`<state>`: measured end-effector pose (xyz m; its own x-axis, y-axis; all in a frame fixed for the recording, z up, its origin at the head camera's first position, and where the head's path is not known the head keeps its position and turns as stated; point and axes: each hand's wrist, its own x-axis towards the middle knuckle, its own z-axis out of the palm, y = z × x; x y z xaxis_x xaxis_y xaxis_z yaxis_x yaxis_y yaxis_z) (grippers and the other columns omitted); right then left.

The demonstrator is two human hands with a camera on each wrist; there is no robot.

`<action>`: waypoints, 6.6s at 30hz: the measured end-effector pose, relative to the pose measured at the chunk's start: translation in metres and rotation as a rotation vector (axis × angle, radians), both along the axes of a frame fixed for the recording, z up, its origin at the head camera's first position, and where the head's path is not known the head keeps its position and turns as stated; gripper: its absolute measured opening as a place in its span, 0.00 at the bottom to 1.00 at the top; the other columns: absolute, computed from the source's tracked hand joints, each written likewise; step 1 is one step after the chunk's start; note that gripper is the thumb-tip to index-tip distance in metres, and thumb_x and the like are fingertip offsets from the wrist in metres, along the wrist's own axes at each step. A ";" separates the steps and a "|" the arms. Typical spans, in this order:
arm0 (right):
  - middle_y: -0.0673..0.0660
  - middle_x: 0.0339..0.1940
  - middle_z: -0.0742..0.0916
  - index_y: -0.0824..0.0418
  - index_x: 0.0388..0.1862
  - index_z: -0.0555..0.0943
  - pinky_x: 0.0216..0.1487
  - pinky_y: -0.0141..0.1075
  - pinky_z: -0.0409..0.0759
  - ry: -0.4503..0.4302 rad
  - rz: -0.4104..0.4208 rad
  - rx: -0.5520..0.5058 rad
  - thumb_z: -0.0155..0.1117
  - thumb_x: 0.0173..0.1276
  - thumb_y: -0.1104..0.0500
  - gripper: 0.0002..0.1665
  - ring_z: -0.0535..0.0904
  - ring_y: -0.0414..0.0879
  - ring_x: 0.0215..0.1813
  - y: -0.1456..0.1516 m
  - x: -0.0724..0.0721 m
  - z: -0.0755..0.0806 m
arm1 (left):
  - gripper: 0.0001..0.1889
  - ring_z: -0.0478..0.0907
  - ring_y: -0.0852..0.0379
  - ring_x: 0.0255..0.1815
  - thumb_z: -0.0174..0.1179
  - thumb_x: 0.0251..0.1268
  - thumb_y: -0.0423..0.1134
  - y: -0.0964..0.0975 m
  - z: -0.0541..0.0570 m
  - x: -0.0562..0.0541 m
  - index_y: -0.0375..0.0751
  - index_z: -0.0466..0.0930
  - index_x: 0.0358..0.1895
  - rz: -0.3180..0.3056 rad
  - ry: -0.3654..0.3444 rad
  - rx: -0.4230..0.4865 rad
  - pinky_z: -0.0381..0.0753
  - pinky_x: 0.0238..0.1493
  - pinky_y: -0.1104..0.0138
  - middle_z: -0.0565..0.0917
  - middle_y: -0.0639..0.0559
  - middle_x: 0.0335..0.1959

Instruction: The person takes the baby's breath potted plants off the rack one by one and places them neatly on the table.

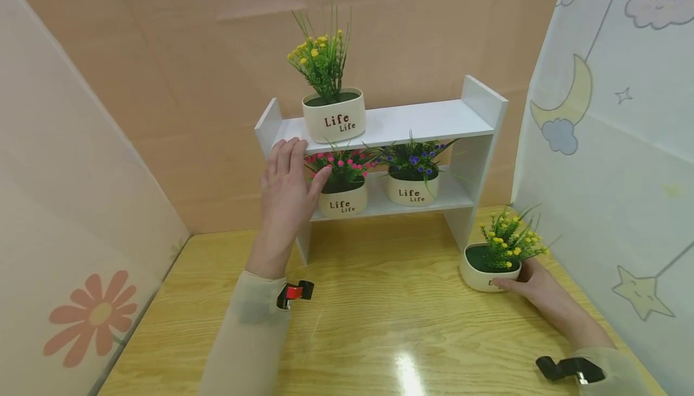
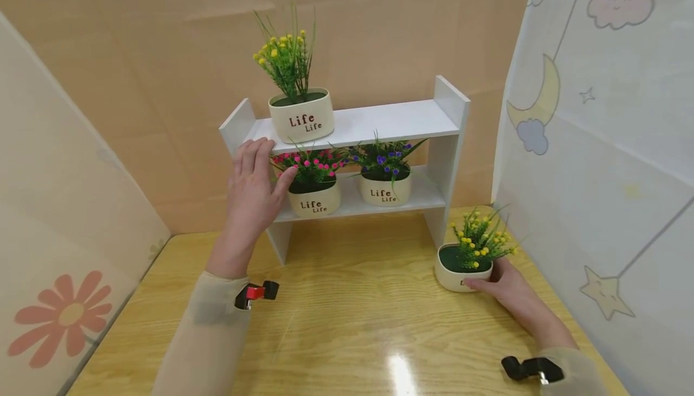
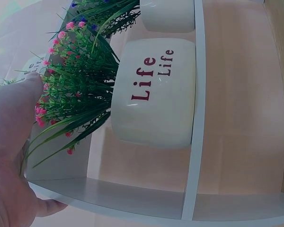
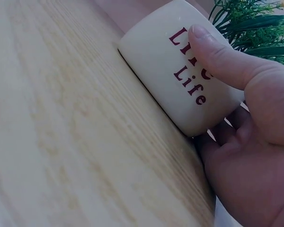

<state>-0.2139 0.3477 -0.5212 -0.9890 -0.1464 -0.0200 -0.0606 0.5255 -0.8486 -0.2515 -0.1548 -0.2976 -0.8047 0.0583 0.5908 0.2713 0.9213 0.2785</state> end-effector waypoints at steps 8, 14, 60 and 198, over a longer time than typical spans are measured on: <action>0.81 0.82 0.66 0.70 0.90 0.47 0.57 0.14 0.67 0.030 0.011 -0.037 0.75 0.79 0.48 0.60 0.65 0.73 0.80 -0.001 -0.001 -0.001 | 0.39 0.45 0.45 0.90 0.57 0.85 0.63 -0.001 -0.001 -0.001 0.44 0.59 0.85 -0.005 0.011 0.008 0.58 0.81 0.34 0.60 0.45 0.86; 0.80 0.85 0.63 0.68 0.91 0.44 0.58 0.14 0.66 0.028 0.030 -0.107 0.74 0.80 0.53 0.60 0.60 0.75 0.83 0.001 -0.002 -0.002 | 0.40 0.45 0.45 0.90 0.57 0.85 0.63 -0.002 -0.002 -0.002 0.44 0.59 0.85 0.001 0.014 0.003 0.58 0.80 0.34 0.60 0.45 0.86; 0.50 0.93 0.57 0.49 0.95 0.48 0.82 0.23 0.52 0.544 0.073 -0.158 0.71 0.69 0.81 0.67 0.47 0.42 0.92 -0.050 0.016 0.185 | 0.39 0.45 0.46 0.90 0.56 0.85 0.63 0.000 0.001 0.000 0.46 0.58 0.85 -0.005 0.007 -0.028 0.61 0.79 0.34 0.60 0.47 0.86; 0.59 0.78 0.75 0.57 0.92 0.54 0.70 0.47 0.78 0.273 0.192 -0.086 0.83 0.68 0.39 0.66 0.77 0.52 0.69 -0.294 -0.113 0.329 | 0.39 0.45 0.45 0.90 0.56 0.85 0.63 -0.002 -0.003 0.002 0.45 0.57 0.86 -0.006 0.022 -0.034 0.63 0.77 0.33 0.59 0.47 0.86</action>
